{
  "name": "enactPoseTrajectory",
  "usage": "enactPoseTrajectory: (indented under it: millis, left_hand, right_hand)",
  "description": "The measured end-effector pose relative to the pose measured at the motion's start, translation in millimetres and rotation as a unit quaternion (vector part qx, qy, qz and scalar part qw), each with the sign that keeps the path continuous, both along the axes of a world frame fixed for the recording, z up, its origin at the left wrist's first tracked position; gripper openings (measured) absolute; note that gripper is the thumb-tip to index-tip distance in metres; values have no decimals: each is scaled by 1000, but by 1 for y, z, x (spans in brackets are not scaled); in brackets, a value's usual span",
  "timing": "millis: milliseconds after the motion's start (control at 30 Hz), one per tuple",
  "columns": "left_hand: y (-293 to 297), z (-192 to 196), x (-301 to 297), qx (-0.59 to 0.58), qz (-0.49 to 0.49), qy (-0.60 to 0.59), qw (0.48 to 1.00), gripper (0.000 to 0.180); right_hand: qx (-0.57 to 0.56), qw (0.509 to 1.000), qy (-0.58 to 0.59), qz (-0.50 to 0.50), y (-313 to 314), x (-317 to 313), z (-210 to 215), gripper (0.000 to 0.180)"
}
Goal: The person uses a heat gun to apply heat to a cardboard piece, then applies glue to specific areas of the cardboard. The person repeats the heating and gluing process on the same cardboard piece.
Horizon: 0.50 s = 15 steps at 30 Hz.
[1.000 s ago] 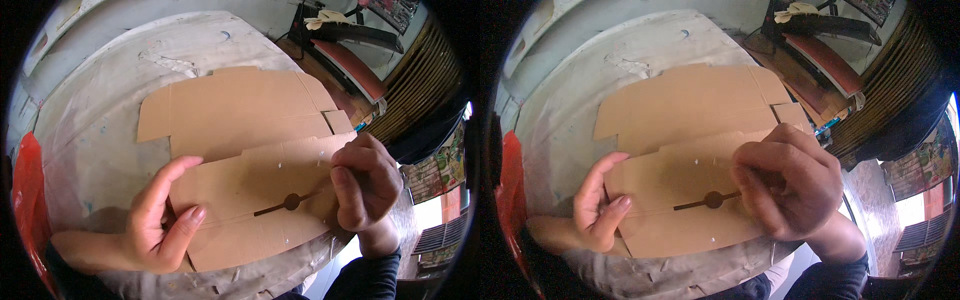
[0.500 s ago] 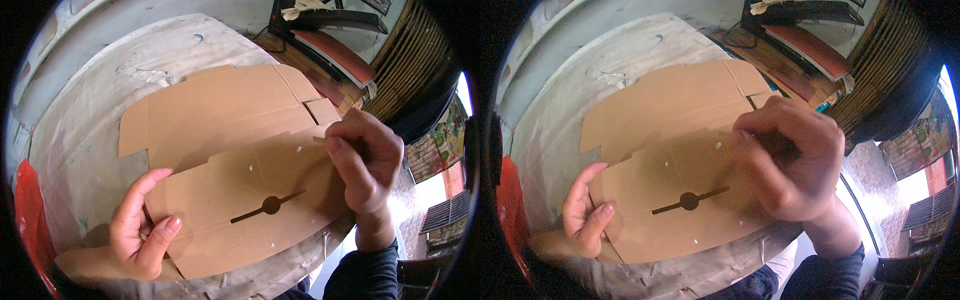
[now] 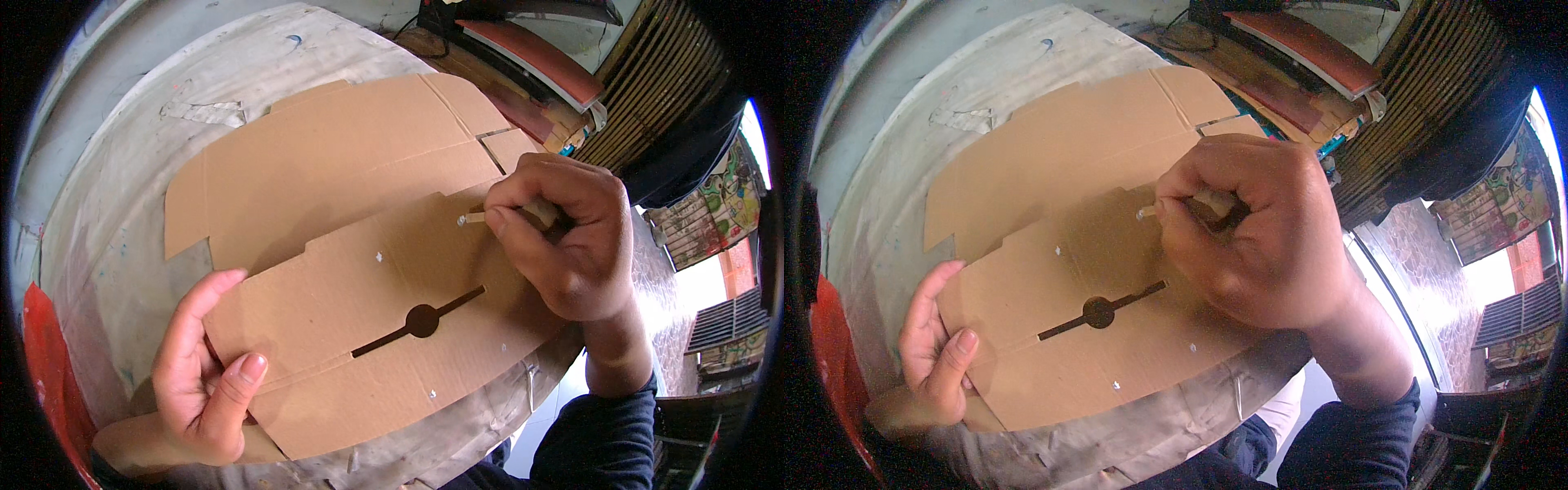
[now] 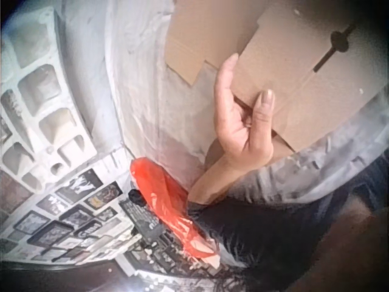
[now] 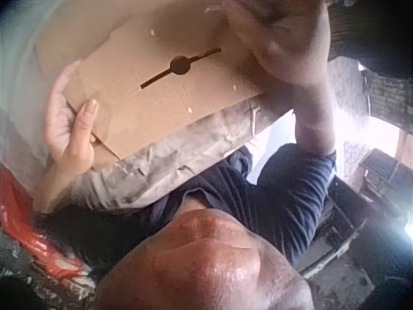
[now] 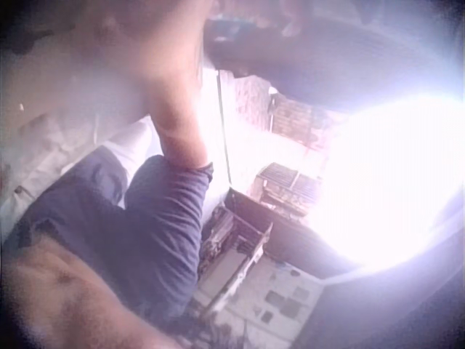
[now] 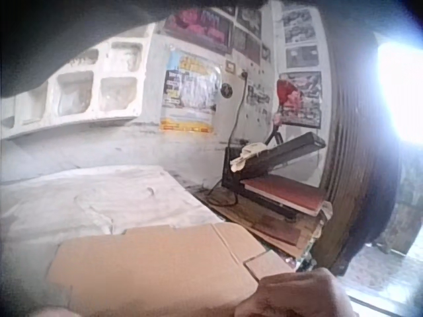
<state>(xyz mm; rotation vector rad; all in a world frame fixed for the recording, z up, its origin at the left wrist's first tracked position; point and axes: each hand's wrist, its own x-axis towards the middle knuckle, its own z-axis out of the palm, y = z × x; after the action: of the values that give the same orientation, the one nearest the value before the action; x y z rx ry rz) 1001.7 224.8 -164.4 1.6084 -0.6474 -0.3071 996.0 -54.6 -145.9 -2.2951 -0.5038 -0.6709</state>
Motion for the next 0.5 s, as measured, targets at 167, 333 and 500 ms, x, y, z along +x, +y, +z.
enactPoseTrajectory:
  millis: [167, 333, 500]
  left_hand:
    - [0, 0, 0, -7, -2, 8, 1000, 51]
    - [0, -1, 0, -17, 2, 13, 1000, 51]
    - [0, -2, 0, -17, 7, 26, 999, 51]
  right_hand:
    - [-23, 999, 20, -16, 2, 0, 2, 3]
    - [-47, 997, 52, -25, 3, -3, 7, 4]
    - [-33, 998, 40, -26, 3, -2, 3, 4]
